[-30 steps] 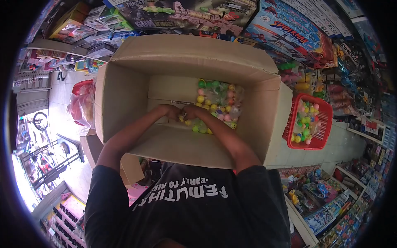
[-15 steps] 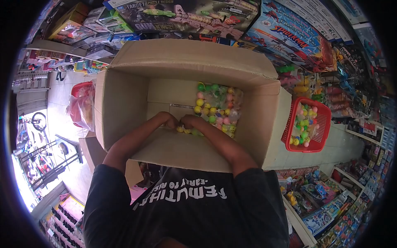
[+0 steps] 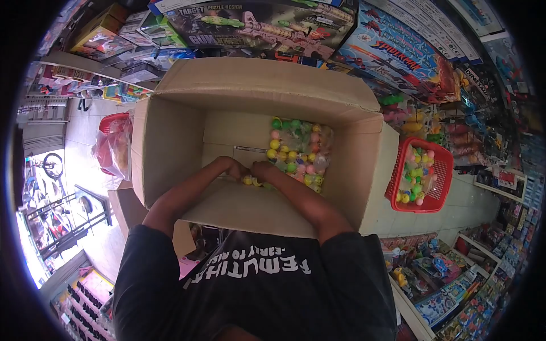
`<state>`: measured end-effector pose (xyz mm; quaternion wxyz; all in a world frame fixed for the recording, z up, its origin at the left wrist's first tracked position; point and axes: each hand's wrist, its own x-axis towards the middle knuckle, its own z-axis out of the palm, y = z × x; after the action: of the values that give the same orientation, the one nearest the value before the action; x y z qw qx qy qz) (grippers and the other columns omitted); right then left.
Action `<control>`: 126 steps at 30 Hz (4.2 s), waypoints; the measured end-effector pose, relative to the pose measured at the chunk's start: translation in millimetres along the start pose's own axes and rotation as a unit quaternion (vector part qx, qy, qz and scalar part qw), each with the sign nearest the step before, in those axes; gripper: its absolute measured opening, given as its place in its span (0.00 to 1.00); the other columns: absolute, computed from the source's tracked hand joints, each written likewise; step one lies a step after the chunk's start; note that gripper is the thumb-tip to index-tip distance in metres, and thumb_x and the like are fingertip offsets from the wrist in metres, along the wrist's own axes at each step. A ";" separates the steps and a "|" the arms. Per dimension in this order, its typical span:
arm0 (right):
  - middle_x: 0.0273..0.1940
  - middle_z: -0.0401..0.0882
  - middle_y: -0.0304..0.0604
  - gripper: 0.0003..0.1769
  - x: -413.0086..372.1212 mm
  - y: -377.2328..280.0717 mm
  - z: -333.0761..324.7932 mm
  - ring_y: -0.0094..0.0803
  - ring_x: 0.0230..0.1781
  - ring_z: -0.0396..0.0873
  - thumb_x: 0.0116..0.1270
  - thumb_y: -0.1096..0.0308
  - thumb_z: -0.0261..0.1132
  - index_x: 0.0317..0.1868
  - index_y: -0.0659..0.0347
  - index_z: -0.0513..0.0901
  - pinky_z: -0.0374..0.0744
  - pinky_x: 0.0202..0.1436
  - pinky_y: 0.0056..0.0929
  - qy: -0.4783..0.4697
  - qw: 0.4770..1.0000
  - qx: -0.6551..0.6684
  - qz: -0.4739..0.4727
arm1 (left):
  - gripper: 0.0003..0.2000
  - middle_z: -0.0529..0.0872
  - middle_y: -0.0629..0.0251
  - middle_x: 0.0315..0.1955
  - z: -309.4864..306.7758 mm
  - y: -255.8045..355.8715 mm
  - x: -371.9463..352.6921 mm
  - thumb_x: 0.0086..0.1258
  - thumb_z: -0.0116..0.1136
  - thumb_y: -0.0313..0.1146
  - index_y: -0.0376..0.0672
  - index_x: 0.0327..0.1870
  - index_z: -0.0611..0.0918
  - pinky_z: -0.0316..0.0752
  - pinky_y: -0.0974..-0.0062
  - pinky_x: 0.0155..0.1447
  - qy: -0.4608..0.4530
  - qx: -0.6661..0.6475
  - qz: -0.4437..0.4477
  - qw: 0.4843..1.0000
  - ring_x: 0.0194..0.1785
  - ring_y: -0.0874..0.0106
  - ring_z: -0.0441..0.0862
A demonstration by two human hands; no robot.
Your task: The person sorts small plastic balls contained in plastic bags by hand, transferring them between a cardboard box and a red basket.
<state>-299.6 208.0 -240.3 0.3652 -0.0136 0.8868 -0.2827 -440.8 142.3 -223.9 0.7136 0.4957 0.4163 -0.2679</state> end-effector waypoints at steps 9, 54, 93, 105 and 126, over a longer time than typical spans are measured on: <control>0.43 0.79 0.52 0.19 -55.7 1.0 -101.3 0.44 0.46 0.77 0.57 0.56 0.62 0.45 0.58 0.80 0.75 0.49 0.40 0.045 0.999 -0.010 0.009 | 0.29 0.77 0.55 0.52 -14.3 47.6 -92.8 0.57 0.60 0.45 0.39 0.58 0.71 0.71 0.65 0.54 0.103 0.230 -0.101 0.963 0.54 0.59 0.75; 0.24 0.76 0.41 0.09 -199.7 -71.8 508.3 0.27 0.21 0.73 0.56 0.64 0.62 0.30 0.62 0.79 0.73 0.23 0.27 0.503 0.258 0.672 0.479 | 0.16 0.83 0.63 0.29 235.8 -10.1 171.4 0.61 0.53 0.44 0.42 0.40 0.82 0.68 0.75 0.25 0.397 -0.232 0.048 0.887 0.28 0.74 0.75; 0.41 0.77 0.39 0.14 -617.8 180.7 212.8 0.25 0.44 0.75 0.68 0.62 0.55 0.48 0.62 0.74 0.74 0.48 0.26 0.621 0.470 0.627 0.019 | 0.09 0.80 0.55 0.37 -29.1 603.2 156.2 0.63 0.51 0.29 0.38 0.42 0.77 0.68 0.63 0.51 0.575 0.133 0.440 0.677 0.44 0.56 0.76; 0.41 0.78 0.53 0.21 -560.5 295.0 188.8 0.44 0.44 0.77 0.54 0.61 0.64 0.45 0.67 0.77 0.73 0.52 0.38 0.485 0.791 0.272 0.257 | 0.16 0.76 0.59 0.51 -100.1 560.9 220.1 0.62 0.50 0.31 0.46 0.52 0.76 0.63 0.58 0.60 0.520 0.283 0.232 0.772 0.58 0.58 0.69; 0.34 0.75 0.41 0.08 -608.2 307.2 187.4 0.29 0.37 0.76 0.61 0.69 0.59 0.35 0.66 0.74 0.75 0.45 0.28 0.569 0.700 0.425 0.076 | 0.13 0.78 0.56 0.47 -98.9 571.2 198.1 0.66 0.47 0.31 0.42 0.50 0.77 0.66 0.63 0.57 0.538 0.080 0.349 0.763 0.53 0.56 0.73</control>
<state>325.1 514.2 -115.5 -0.2212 0.3740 0.7093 -0.5550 81.8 448.9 -133.5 0.3745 0.7246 0.5075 0.2777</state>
